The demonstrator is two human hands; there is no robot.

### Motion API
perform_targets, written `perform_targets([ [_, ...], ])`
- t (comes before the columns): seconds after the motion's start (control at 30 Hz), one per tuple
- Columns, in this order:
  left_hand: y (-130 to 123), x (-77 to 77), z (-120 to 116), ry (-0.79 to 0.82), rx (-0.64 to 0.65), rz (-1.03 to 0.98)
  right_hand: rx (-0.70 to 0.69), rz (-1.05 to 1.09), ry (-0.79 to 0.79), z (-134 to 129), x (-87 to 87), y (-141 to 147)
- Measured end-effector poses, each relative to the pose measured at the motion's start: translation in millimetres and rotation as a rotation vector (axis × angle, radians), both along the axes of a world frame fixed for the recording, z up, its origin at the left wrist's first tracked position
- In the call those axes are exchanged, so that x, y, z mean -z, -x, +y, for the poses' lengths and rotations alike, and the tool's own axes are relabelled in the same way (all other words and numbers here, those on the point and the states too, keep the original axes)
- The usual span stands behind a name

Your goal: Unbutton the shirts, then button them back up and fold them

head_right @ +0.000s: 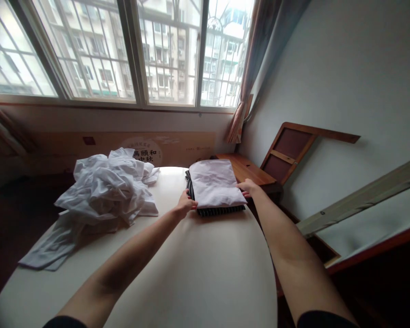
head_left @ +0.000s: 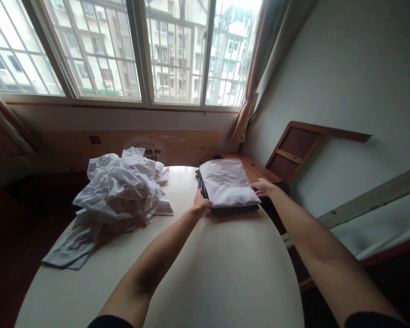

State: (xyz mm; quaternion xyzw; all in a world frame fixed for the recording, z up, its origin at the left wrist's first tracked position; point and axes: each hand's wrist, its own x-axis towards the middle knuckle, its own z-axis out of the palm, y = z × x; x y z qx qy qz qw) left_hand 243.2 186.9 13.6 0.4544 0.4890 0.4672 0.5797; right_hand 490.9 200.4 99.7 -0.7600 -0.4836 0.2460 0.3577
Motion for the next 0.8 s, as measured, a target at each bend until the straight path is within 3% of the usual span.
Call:
perform_targets([
  [0.07, -5.6, 20.3, -8.1, 0.022, 0.033, 0.107, -0.017, -0.098, 0.148, 0.7, 23.6, 2.0],
  [0.13, -8.2, 28.8, -14.4, -0.014, 0.061, 0.174, -0.008, -0.231, 0.159, 4.2, 40.3, 16.4],
  [0.2, -6.6, 27.2, -18.6, -0.058, 0.065, 0.248, -0.039, -0.418, 0.093, 8.5, 54.5, 40.6],
  [0.33, 20.6, 8.8, -30.9, -0.285, 0.083, 0.438, -0.309, -0.75, 0.131, 7.4, 85.9, 92.9],
  [0.43, 69.3, -13.5, -50.2, -0.532, 0.03, 0.604, -0.352, -0.847, 0.123, -1.3, 103.5, 112.2],
  [0.57, 160.5, -51.4, -71.6, -0.779, -0.181, 1.036, -0.421, -0.876, 0.068, -12.1, 109.2, 117.1],
  [0.67, 229.6, -71.3, -69.9, -0.696, -0.395, 1.312, -0.41, -0.892, 0.048, -18.6, 109.2, 121.5],
  [0.73, 265.9, -75.7, -63.5, -0.561, -0.523, 1.365, -0.407, -0.899, 0.04, -21.9, 109.6, 125.6],
  [0.8, 289.0, -75.1, -58.2, -0.395, -0.567, 1.344, -0.406, -0.898, 0.034, -24.4, 109.9, 128.9],
])
